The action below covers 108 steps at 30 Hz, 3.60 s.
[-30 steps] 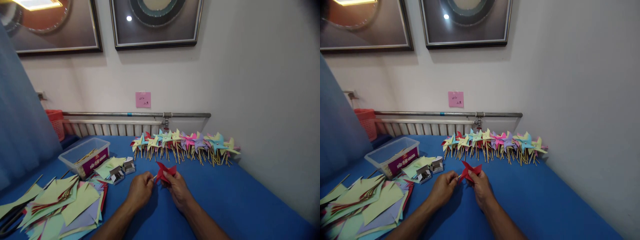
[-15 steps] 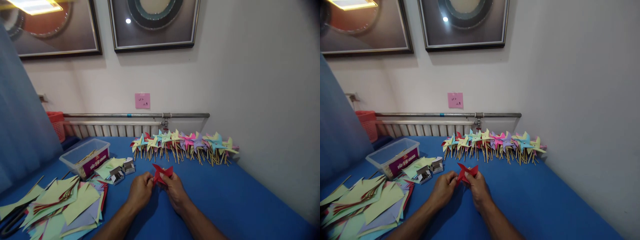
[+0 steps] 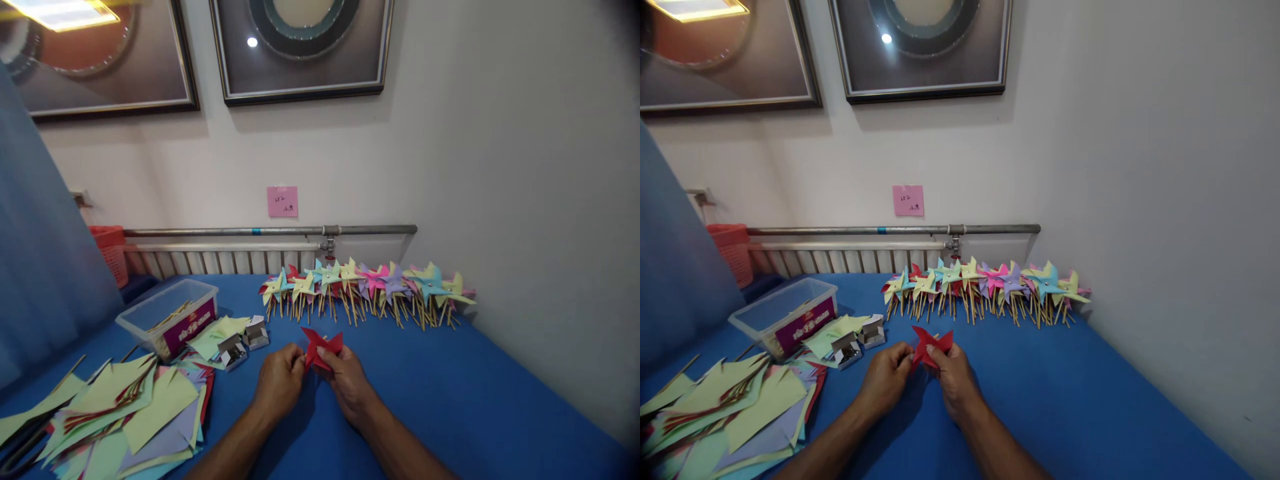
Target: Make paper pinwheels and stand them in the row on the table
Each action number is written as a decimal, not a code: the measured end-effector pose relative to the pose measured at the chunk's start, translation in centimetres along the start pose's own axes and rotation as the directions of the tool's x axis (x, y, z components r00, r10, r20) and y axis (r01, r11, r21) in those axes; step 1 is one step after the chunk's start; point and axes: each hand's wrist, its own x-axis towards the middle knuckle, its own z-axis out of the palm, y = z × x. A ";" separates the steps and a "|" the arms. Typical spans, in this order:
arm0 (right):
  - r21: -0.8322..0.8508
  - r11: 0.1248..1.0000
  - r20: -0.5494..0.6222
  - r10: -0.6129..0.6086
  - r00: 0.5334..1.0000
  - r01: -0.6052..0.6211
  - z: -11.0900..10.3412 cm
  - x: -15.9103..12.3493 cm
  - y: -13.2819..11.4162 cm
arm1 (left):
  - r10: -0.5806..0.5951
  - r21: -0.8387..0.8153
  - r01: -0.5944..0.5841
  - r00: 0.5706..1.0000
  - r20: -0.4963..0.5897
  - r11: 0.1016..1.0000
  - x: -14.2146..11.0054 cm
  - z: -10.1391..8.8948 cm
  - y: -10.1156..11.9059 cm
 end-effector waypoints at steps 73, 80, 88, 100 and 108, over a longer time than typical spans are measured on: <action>0.018 0.998 -0.010 -0.058 0.998 0.058 0.4 -0.1 0.2 | -0.033 0.142 0.036 0.999 -0.023 0.989 -0.4 -0.2 0.6; 0.020 0.998 -0.011 -0.062 0.998 0.062 0.5 -0.1 0.0 | -0.022 0.159 0.028 0.999 -0.035 0.987 -0.5 0.0 0.6; 0.012 0.997 -0.007 -0.071 0.997 0.071 0.3 0.4 0.5 | -0.046 0.177 0.048 0.999 -0.018 0.983 -0.4 0.1 0.4; 0.017 0.997 -0.027 -0.068 0.997 0.069 0.4 0.5 0.5 | -0.018 0.181 0.027 0.999 -0.051 0.983 -0.7 0.7 0.3; 0.024 0.998 -0.022 -0.051 0.998 0.051 0.5 0.0 0.3 | -0.014 0.135 0.022 0.998 -0.062 0.991 -0.8 0.8 0.4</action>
